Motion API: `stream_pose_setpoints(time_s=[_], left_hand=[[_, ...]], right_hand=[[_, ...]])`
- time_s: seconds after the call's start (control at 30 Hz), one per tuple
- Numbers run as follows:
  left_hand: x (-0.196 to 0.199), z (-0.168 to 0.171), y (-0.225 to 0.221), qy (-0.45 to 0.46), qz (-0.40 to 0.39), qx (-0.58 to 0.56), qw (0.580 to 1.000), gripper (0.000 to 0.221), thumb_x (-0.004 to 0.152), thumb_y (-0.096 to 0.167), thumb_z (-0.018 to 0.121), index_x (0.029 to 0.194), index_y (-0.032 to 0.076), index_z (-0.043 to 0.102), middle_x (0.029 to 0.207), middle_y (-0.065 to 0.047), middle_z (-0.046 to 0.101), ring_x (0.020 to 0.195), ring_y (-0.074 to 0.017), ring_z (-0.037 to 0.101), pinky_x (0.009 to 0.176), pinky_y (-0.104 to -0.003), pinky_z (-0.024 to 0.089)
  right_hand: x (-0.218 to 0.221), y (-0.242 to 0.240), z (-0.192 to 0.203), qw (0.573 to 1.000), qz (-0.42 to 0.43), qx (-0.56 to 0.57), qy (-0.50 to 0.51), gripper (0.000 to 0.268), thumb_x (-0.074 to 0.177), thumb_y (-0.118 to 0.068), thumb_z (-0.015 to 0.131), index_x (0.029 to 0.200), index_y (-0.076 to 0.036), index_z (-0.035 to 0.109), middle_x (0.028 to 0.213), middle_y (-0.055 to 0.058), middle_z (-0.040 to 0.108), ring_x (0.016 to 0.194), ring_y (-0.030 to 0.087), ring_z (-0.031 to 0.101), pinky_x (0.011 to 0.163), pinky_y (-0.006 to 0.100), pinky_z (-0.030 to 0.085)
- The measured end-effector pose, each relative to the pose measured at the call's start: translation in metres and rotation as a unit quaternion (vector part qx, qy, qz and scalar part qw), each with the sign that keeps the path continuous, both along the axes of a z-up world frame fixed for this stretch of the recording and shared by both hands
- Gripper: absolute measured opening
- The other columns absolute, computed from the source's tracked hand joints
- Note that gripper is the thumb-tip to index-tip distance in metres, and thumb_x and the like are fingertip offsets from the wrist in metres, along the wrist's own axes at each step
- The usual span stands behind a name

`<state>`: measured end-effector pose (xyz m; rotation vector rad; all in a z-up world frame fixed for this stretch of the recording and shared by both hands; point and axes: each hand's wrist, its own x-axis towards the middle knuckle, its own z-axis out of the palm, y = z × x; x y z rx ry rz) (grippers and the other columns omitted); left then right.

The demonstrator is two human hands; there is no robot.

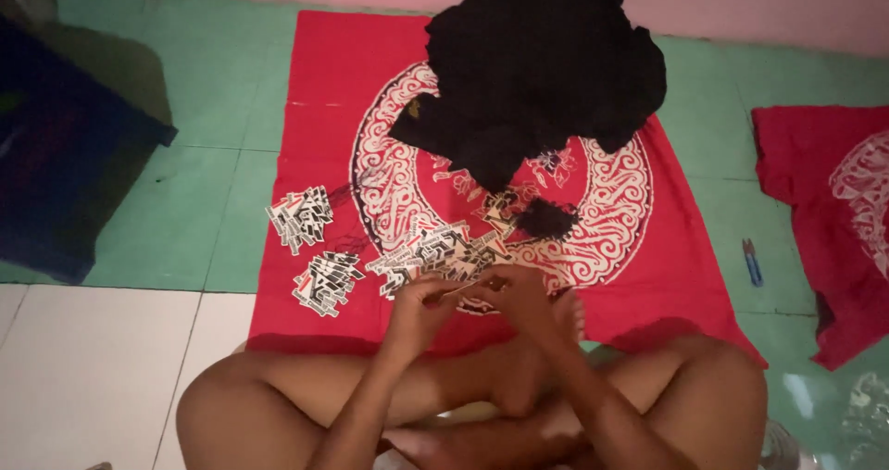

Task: Picking up and organizing small printed labels on a red cloth workspace, likely for garment preparation.

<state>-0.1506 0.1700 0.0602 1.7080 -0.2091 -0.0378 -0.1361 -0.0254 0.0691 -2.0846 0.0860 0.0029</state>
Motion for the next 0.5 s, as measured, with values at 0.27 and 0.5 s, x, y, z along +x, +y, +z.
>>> stream_pose_setpoints(time_s=[0.27, 0.5], left_hand=[[0.002, 0.058, 0.044, 0.008, 0.112, 0.046, 0.993, 0.016, 0.079, 0.01, 0.079, 0.095, 0.01, 0.083, 0.083, -0.017, 0.078, 0.086, -0.0357, 0.074, 0.078, -0.041, 0.058], [0.01, 0.055, 0.091, 0.136, 0.175, -0.037, 0.974, 0.024, 0.085, 0.009, 0.073, 0.109, 0.009, 0.078, 0.081, -0.011, 0.08, 0.075, -0.0144, 0.072, 0.07, -0.029, 0.057]], right_hand=[[0.005, 0.024, 0.028, 1.0, 0.023, -0.004, -0.006, 0.017, 0.071, -0.024, 0.093, 0.085, -0.022, 0.086, 0.067, 0.004, 0.074, 0.067, 0.015, 0.069, 0.067, 0.029, 0.056], [0.028, 0.071, 0.031, 0.992, 0.065, -0.011, -0.108, 0.017, 0.078, -0.021, 0.09, 0.094, -0.022, 0.085, 0.081, 0.004, 0.081, 0.075, 0.019, 0.076, 0.065, 0.028, 0.058]])
